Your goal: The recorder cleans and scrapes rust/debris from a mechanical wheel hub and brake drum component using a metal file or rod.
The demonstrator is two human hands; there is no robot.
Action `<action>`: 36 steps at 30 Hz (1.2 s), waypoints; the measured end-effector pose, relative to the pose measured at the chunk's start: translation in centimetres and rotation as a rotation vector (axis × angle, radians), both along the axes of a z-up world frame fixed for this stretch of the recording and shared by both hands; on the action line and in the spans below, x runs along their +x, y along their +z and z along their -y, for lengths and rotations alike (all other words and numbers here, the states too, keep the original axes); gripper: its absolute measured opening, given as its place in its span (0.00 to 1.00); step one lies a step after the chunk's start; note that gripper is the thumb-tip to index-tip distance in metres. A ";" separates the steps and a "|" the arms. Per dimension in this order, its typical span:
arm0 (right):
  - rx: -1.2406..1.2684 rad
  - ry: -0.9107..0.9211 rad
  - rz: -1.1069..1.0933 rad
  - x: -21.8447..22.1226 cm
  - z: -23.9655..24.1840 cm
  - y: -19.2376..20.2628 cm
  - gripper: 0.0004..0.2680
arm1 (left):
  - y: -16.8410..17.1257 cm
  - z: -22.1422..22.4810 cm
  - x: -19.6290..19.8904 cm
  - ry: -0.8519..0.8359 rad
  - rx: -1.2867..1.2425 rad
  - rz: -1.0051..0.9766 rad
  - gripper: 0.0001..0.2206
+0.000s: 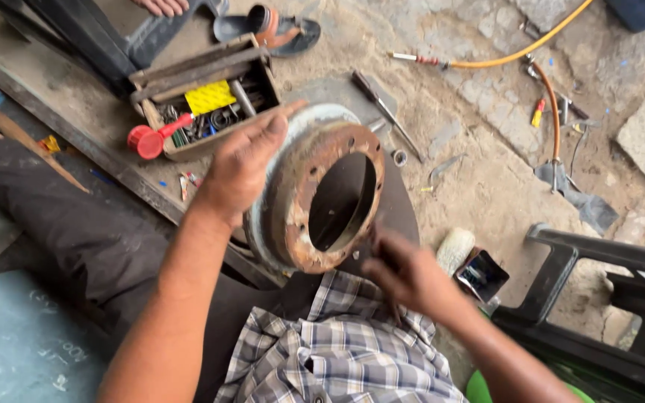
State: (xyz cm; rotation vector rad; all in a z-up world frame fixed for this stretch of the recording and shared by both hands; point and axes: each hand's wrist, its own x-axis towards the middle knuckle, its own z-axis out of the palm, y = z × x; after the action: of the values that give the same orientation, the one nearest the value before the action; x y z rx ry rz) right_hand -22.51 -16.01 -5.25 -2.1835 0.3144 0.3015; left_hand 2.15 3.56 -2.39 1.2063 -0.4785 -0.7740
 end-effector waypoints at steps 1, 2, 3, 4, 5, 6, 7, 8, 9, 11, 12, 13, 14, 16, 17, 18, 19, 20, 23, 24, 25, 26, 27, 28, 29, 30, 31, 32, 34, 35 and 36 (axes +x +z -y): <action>0.003 0.001 -0.010 0.8 0.7 0.0 0.10 | -0.4 -0.2 0.1 0.001 0.003 -0.010 0.30; -0.093 -0.041 0.062 1.8 1.7 0.0 0.14 | -0.7 -0.1 0.4 -0.008 -0.022 -0.032 0.30; -0.188 -0.082 0.135 2.8 2.6 0.2 0.18 | -0.9 -0.1 0.7 -0.017 -0.046 -0.054 0.29; -0.190 -0.076 0.136 4.5 2.3 1.2 0.18 | -0.7 -0.1 0.7 -0.012 -0.049 -0.054 0.29; -0.171 -0.099 0.264 6.1 1.9 2.2 0.20 | -0.4 -0.1 0.6 -0.029 -0.053 -0.080 0.29; -0.147 -0.121 0.392 7.8 1.5 3.2 0.21 | -0.1 -0.1 0.6 -0.045 -0.055 -0.106 0.29; -0.146 -0.115 0.393 8.4 0.5 3.0 0.21 | -0.5 -0.1 0.5 -0.040 -0.057 -0.105 0.29; -0.100 -0.061 0.376 9.1 -0.5 2.8 0.15 | -0.7 -0.1 0.6 -0.046 -0.064 -0.126 0.29; -0.055 -0.007 0.360 9.8 -1.6 2.6 0.12 | -0.9 -0.1 0.7 -0.053 -0.072 -0.147 0.29; -0.233 0.253 0.622 10.2 -3.7 2.7 0.17 | -0.1 -0.4 0.6 -0.040 -0.062 -0.112 0.29; -0.421 0.515 0.862 10.1 -4.7 2.7 0.24 | 0.0 -0.4 0.3 -0.034 -0.059 -0.092 0.29; -0.420 0.515 0.864 10.8 -4.1 2.7 0.24 | -0.1 -0.5 0.7 -0.033 -0.058 -0.091 0.29; -0.371 0.487 0.893 11.2 -3.5 2.5 0.24 | -0.4 -0.7 0.8 -0.074 -0.063 -0.134 0.29; -0.317 0.467 0.918 11.9 -2.9 2.3 0.24 | -0.7 -1.0 0.8 -0.107 -0.070 -0.182 0.29; -0.365 0.208 0.807 12.2 -2.9 2.2 0.21 | -0.5 -0.9 0.9 -0.093 -0.066 -0.212 0.29; -0.418 -0.057 0.695 12.8 -2.6 2.3 0.18 | -0.2 -0.5 1.4 -0.090 -0.065 -0.231 0.28; -0.423 -0.060 0.701 12.2 -2.8 1.7 0.18 | -0.7 -0.5 1.6 -0.094 -0.069 -0.225 0.28; -0.357 0.125 0.816 11.5 -3.1 1.1 0.22 | -1.3 -0.4 1.7 -0.088 -0.075 -0.166 0.28; -0.332 0.276 0.936 11.8 -2.7 0.7 0.26 | -1.9 -0.4 1.5 -0.084 -0.102 -0.157 0.28; -0.374 0.248 0.963 12.5 -2.4 0.9 0.24 | -1.8 -0.5 1.3 -0.075 -0.125 -0.193 0.27; -0.373 0.254 0.964 12.7 -2.7 1.5 0.24 | -1.9 -0.4 1.3 -0.069 -0.128 -0.193 0.27; -0.273 -0.036 0.816 13.0 -3.1 2.1 0.20 | -1.8 -0.3 1.4 -0.054 -0.101 -0.158 0.27; -0.170 -0.316 0.654 13.4 -3.5 2.7 0.15 | -1.8 -0.1 1.5 -0.039 -0.073 -0.122 0.27; -0.170 -0.321 0.658 12.7 -3.7 2.5 0.15 | -0.9 -0.4 1.5 -0.043 -0.071 -0.118 0.27; -0.189 -0.031 0.799 12.1 -3.8 2.3 0.17 | 0.0 -0.6 1.5 -0.055 0.003 -0.111 0.27; -0.209 0.261 0.918 11.1 -3.9 2.0 0.20 | 0.7 -0.7 1.3 -0.072 0.077 -0.109 0.27; -0.212 0.251 0.916 11.5 -3.0 2.1 0.20 | 0.2 -0.5 1.4 -0.082 0.079 -0.110 0.27; -0.031 0.084 0.600 11.9 -2.1 2.3 0.10 | -0.4 -0.4 1.4 -0.059 0.035 -0.074 0.29; 0.144 -0.072 0.278 13.0 -1.6 4.1 0.06 | -1.0 -0.3 1.4 -0.035 -0.010 -0.035 0.30; -0.093 -0.176 0.287 13.6 -2.1 5.6 0.07 | -1.1 -0.3 1.4 -0.020 0.025 0.017 0.32; -0.335 -0.288 0.294 14.2 -2.3 7.2 0.13 | -1.2 0.0 1.6 -0.014 0.058 0.071 0.34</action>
State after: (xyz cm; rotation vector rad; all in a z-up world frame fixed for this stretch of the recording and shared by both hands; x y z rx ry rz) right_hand -8.28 -13.69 2.00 -2.4266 0.5359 -0.2491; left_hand 3.77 3.53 -3.63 1.2886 -0.5270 -0.7630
